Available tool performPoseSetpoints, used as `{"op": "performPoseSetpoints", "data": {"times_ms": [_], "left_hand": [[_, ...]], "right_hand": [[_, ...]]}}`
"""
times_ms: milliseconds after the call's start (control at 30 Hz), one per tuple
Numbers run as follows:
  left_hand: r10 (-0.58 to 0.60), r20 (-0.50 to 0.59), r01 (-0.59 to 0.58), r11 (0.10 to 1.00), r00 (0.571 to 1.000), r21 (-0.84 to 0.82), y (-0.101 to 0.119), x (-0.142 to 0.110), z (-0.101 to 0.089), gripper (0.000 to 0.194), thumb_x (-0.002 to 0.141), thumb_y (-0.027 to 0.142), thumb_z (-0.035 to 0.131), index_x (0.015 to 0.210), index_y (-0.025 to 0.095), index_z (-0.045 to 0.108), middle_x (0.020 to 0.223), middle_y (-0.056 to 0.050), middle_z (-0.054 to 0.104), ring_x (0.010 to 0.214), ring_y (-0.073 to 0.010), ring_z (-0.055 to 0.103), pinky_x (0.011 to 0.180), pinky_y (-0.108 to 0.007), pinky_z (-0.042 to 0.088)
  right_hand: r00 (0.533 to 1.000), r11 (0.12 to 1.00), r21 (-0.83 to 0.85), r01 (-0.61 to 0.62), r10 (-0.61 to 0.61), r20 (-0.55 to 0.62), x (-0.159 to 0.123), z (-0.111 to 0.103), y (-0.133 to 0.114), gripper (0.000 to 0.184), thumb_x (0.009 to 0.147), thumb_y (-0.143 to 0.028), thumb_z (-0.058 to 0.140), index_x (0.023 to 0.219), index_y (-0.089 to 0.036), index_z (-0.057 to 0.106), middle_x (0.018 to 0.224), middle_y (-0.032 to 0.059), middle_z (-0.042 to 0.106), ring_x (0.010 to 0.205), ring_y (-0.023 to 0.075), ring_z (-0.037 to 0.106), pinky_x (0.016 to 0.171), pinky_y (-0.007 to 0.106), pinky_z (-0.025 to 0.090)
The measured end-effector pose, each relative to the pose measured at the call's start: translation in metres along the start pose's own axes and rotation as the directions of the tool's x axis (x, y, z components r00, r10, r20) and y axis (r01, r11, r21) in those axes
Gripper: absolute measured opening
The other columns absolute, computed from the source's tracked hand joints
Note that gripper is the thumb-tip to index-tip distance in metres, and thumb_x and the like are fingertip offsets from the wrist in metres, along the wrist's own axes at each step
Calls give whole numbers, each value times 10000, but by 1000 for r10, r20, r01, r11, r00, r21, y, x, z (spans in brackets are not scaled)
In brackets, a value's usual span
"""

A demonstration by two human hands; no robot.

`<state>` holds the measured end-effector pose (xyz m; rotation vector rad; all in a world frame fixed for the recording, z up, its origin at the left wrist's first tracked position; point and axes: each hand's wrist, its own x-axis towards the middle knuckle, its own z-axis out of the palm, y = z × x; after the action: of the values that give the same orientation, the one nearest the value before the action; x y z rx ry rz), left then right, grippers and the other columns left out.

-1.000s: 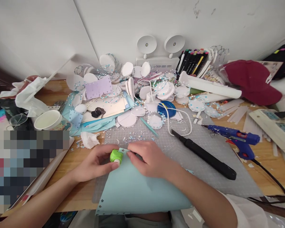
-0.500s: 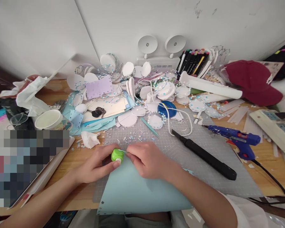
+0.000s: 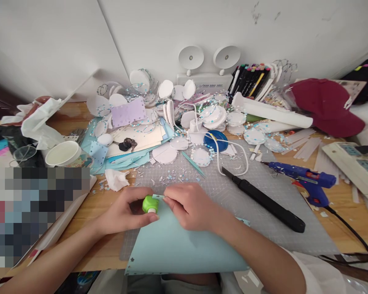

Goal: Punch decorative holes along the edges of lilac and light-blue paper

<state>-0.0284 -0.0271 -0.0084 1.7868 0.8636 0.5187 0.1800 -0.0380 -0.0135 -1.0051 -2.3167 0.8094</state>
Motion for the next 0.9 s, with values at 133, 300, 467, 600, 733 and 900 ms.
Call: {"op": "performPoseSetpoints", "data": {"times_ms": [133, 300, 467, 600, 733, 900], "left_hand": [[-25, 4, 25, 998, 1000, -57, 0, 1, -1, 321, 733, 368, 664, 629, 157, 447, 588, 48, 341, 543, -76, 313, 466, -202, 246], [-82, 72, 94, 978, 994, -187, 0, 1, -1, 337, 704, 344, 687, 612, 161, 420, 585, 55, 329, 542, -71, 307, 463, -199, 241], [-88, 121, 116, 961, 989, -251, -1, 1, -2, 344, 717, 319, 689, 602, 157, 408, 578, 60, 310, 547, -69, 296, 464, -196, 239], [-48, 91, 68, 971, 995, -230, -6, 0, 0, 332, 740, 305, 681, 615, 158, 410, 582, 61, 296, 545, -69, 286, 459, -200, 232], [22, 32, -17, 987, 999, -161, -8, -2, 3, 345, 744, 293, 672, 598, 163, 388, 569, 62, 285, 526, -66, 275, 444, -201, 220], [72, -50, -75, 995, 996, -59, -6, -3, 6, 334, 742, 294, 658, 585, 157, 397, 551, 60, 301, 493, -56, 278, 421, -193, 209]], "right_hand": [[1000, 1000, -9, 12, -12, 20, 0, 1, -1, 235, 862, -135, 405, 645, -198, 339, 584, -38, 353, 544, 112, 325, 532, 260, 232], [999, 999, -4, 34, -34, 14, 1, 2, -2, 234, 865, -143, 406, 650, -199, 333, 590, -35, 349, 555, 116, 327, 536, 259, 229], [998, 998, 3, 64, -64, 4, 0, 4, -1, 236, 861, -143, 403, 648, -202, 321, 582, -35, 339, 550, 121, 321, 532, 259, 221], [998, 998, -8, 67, -67, 13, 0, 5, 0, 239, 857, -136, 405, 644, -203, 320, 583, -33, 344, 550, 123, 323, 533, 262, 221], [999, 999, -4, 48, -48, 19, 1, 3, -2, 208, 877, -157, 411, 673, -196, 395, 596, -29, 400, 564, 123, 367, 545, 262, 254], [999, 977, 213, 14, -21, 28, 1, -3, -8, 360, 808, -353, 617, 1100, -191, 481, 979, 43, 596, 831, 166, 549, 730, 275, 407]]}}
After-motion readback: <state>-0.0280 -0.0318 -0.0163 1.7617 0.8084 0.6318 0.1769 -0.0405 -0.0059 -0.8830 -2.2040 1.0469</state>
